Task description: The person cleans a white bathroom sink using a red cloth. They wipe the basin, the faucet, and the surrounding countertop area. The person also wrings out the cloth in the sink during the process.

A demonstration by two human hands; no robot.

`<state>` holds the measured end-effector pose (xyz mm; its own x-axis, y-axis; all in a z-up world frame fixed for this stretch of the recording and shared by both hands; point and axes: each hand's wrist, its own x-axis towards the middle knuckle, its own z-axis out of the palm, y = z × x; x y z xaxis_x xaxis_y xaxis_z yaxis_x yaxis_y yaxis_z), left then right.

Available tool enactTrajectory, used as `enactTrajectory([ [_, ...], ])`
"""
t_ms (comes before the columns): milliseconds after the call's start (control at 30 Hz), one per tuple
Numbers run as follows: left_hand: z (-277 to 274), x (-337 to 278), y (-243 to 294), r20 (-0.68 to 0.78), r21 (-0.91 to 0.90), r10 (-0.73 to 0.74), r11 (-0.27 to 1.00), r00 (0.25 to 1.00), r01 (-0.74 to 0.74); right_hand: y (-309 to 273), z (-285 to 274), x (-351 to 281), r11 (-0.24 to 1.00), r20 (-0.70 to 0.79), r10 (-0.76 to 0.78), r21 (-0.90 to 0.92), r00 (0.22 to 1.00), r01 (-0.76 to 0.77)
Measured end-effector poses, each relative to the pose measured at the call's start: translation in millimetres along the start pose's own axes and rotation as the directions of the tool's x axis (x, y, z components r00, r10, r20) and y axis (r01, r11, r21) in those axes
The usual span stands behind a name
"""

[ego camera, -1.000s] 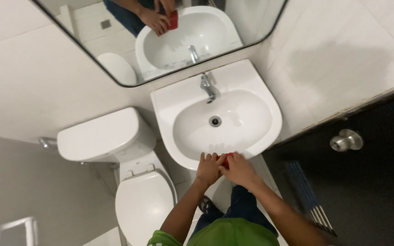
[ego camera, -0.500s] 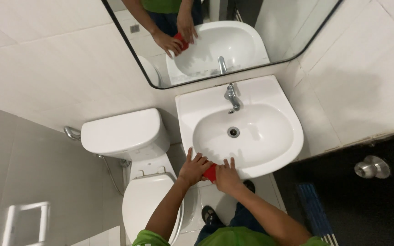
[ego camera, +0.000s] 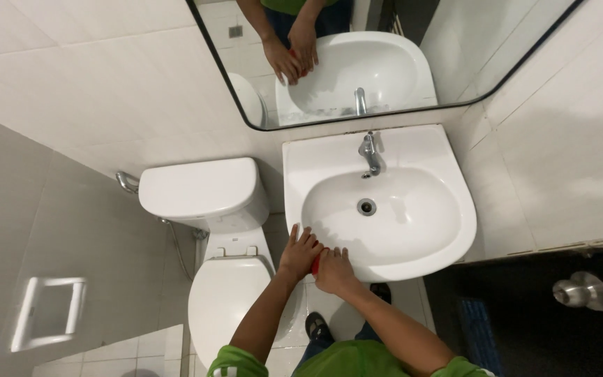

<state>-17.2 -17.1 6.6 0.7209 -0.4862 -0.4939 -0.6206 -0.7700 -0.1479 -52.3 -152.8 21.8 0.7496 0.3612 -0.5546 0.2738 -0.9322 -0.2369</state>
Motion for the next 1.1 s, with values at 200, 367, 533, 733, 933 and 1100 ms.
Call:
enactTrajectory([
  [200,8.7,8.1,49.5,-0.071,-0.098,0.025,0.995,0.997,-0.032,34.1,-15.7,-56.9,0.994,-0.006,-0.106,-0.026,0.994,0.105],
  [367,-57.1,11.8,110.1,0.032,-0.280,-0.014,0.960,0.999,0.023,111.3,-6.5,-79.6,0.996,-0.017,-0.086,-0.033,0.996,0.086],
  [533,-99.4,35.0,165.9,0.101,-0.346,-0.074,0.933,0.992,0.105,183.1,-6.8,-105.3,0.995,-0.124,-0.093,-0.044,0.988,0.088],
  [733,-123.8,76.5,214.9,0.061,-0.520,-0.110,0.845,0.992,0.125,220.3,-24.1,-117.3,0.954,-0.005,0.089,-0.287,0.996,-0.087],
  [933,-103.5,123.3,245.5,-0.060,-0.496,-0.050,0.868,0.997,0.014,227.2,-57.0,-131.7,0.961,0.098,0.112,-0.262,0.989,-0.083],
  [1100,-100.6,126.6,252.8,0.058,-0.462,-0.135,0.875,0.989,0.146,254.6,-32.4,-114.7,0.991,-0.062,0.018,-0.128,0.998,-0.026],
])
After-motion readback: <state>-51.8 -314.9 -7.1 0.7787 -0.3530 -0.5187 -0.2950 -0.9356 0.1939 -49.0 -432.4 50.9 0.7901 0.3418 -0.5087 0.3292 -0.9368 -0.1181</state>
